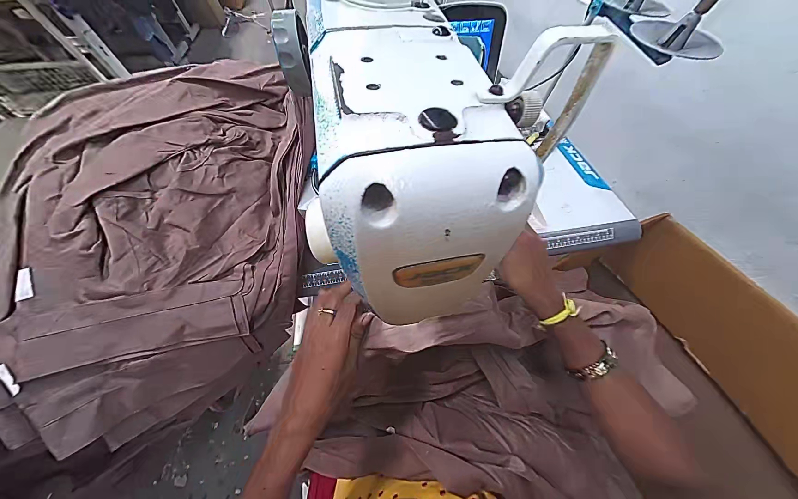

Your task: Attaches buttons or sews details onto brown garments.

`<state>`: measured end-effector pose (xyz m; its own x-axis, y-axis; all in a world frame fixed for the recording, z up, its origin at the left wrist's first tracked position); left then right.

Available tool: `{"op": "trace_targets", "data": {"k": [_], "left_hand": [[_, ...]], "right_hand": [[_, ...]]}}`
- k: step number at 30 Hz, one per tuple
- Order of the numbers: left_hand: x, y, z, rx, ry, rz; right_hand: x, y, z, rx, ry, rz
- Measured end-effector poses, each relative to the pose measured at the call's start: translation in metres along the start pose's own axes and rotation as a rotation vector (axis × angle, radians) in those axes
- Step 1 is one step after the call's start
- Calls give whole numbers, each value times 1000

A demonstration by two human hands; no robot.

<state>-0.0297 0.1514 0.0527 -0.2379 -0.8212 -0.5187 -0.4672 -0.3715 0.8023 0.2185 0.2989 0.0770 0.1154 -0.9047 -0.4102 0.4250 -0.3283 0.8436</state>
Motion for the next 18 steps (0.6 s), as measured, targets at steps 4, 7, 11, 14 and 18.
{"op": "trace_targets", "data": {"k": [4, 7, 11, 14, 18], "left_hand": [[-2, -22, 5, 328, 228, 10], [0, -29, 6, 411, 334, -3], [4, -30, 7, 505, 419, -47], [3, -29, 9, 543, 420, -82], [-1, -31, 12, 544, 415, -89]], "right_hand": [[-7, -20, 6, 91, 2, 62], [-2, -21, 1, 56, 56, 14], [7, 4, -13, -197, 3, -58], [8, 24, -20, -312, -117, -59], [11, 40, -2, -408, -118, -45]]}}
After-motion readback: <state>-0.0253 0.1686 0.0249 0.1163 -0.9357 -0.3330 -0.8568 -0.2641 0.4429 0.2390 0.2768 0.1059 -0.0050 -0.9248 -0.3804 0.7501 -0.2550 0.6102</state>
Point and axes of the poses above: each hand's wrist, its own x-axis away from the middle knuckle, its own y-axis out of the back of the hand, z = x × y, the point moved 10 cm from there along -x, towards the middle knuckle, and after that the axes turned 15 degrees about -y, right-handed, at the moved point
